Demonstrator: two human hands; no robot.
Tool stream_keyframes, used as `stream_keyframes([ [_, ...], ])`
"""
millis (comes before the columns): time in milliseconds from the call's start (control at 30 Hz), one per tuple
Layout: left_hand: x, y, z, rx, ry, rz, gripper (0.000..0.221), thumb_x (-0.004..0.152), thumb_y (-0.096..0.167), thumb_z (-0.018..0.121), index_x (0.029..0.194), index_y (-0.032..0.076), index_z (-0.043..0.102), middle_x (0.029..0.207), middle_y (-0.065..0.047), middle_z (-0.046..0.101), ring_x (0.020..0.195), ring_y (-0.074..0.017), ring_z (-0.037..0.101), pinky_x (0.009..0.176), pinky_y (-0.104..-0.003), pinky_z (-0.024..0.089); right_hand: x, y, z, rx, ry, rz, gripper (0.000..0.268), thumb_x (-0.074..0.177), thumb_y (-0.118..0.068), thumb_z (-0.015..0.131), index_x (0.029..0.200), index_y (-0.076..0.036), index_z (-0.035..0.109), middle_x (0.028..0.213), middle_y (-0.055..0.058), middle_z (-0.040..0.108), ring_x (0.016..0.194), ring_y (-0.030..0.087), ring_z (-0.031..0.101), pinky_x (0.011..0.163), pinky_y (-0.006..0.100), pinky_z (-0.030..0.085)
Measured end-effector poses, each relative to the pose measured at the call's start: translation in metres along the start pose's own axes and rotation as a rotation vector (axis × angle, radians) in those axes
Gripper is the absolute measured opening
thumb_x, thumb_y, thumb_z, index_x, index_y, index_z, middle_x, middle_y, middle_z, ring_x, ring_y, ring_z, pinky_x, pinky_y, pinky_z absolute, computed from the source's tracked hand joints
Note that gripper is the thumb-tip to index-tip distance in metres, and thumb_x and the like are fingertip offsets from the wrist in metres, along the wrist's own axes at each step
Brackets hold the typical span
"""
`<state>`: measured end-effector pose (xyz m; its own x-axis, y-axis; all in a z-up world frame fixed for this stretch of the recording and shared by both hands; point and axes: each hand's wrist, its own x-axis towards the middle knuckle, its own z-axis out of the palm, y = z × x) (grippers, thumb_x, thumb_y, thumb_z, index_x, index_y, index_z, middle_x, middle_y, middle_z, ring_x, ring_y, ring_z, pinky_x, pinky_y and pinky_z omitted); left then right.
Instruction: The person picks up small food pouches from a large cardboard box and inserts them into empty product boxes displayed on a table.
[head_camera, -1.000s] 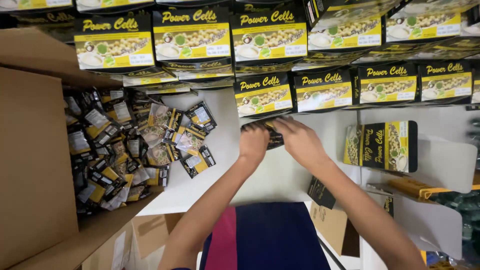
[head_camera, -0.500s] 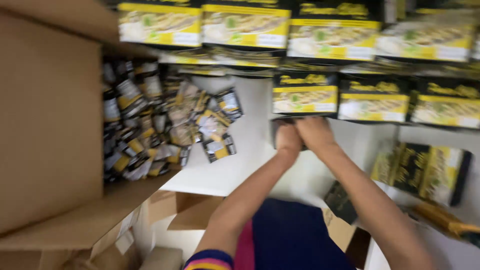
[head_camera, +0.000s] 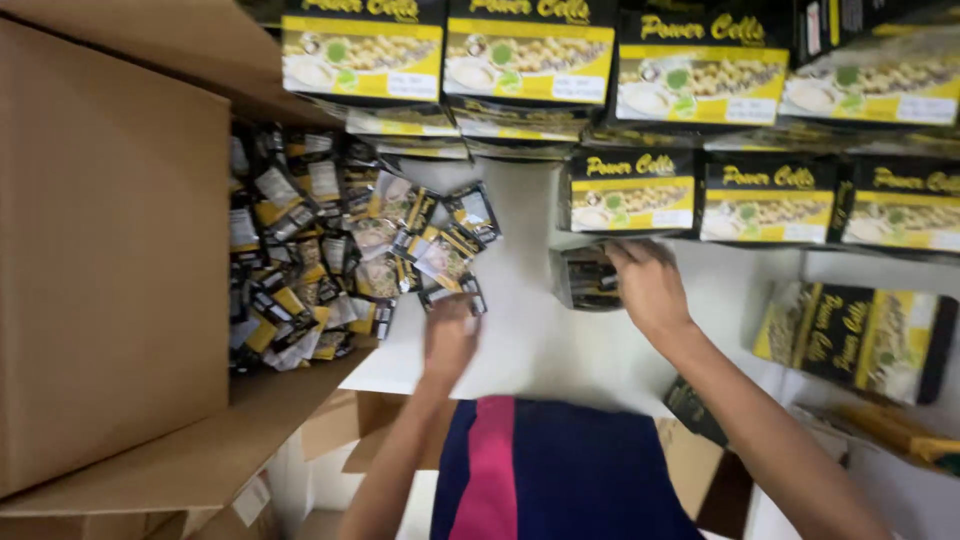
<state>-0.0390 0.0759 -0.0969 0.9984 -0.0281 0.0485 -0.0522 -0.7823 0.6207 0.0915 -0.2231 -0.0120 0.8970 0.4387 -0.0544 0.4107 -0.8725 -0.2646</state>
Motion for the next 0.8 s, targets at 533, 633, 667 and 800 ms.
stream_keyframes([
  [533, -0.034, 0.054, -0.066, -0.373, -0.13, 0.041, 0.032, 0.087, -0.003, 0.058, 0.117, 0.002, 0.067, 0.109, -0.017, 0.075, 0.104, -0.0362, 0.069, 0.095, -0.044, 0.053, -0.057, -0.104, -0.086, 0.678, 0.234, -0.116, 0.051, 0.08, -0.017, 0.08, 0.124, 0.005, 0.066, 0.113, 0.022, 0.072, 0.102, 0.032, 0.07, 0.087, 0.04, 0.054],
  [633, -0.013, 0.116, -0.089, -0.547, -0.239, 0.0, 0.033, 0.091, 0.006, 0.063, 0.123, 0.0, 0.066, 0.113, -0.018, 0.074, 0.108, -0.0343, 0.07, 0.096, -0.041, 0.055, -0.103, -0.099, -0.028, 0.941, -0.016, 0.194, 0.024, 0.087, -0.011, 0.079, 0.11, -0.003, 0.079, 0.097, 0.01, 0.082, 0.087, 0.017, 0.078, 0.079, 0.032, 0.06],
  [667, -0.005, 0.12, -0.091, -0.549, -0.245, 0.004, 0.033, 0.091, 0.006, 0.063, 0.123, 0.0, 0.066, 0.113, -0.018, 0.074, 0.108, -0.0343, 0.07, 0.096, -0.041, 0.055, -0.111, -0.088, -0.018, 0.94, -0.011, 0.2, 0.024, 0.087, -0.011, 0.079, 0.11, -0.003, 0.079, 0.097, 0.01, 0.082, 0.087, 0.017, 0.078, 0.079, 0.032, 0.06],
  [800, 0.021, 0.124, -0.087, -0.629, -0.132, -0.085, 0.037, 0.097, 0.019, 0.069, 0.129, 0.0, 0.063, 0.12, -0.017, 0.074, 0.111, -0.0297, 0.071, 0.097, -0.039, 0.055, -0.112, -0.055, -0.014, 1.051, 0.272, 0.721, 0.026, 0.094, -0.012, 0.075, 0.117, 0.0, 0.077, 0.095, 0.017, 0.077, 0.074, 0.021, 0.066, 0.065, 0.034, 0.056],
])
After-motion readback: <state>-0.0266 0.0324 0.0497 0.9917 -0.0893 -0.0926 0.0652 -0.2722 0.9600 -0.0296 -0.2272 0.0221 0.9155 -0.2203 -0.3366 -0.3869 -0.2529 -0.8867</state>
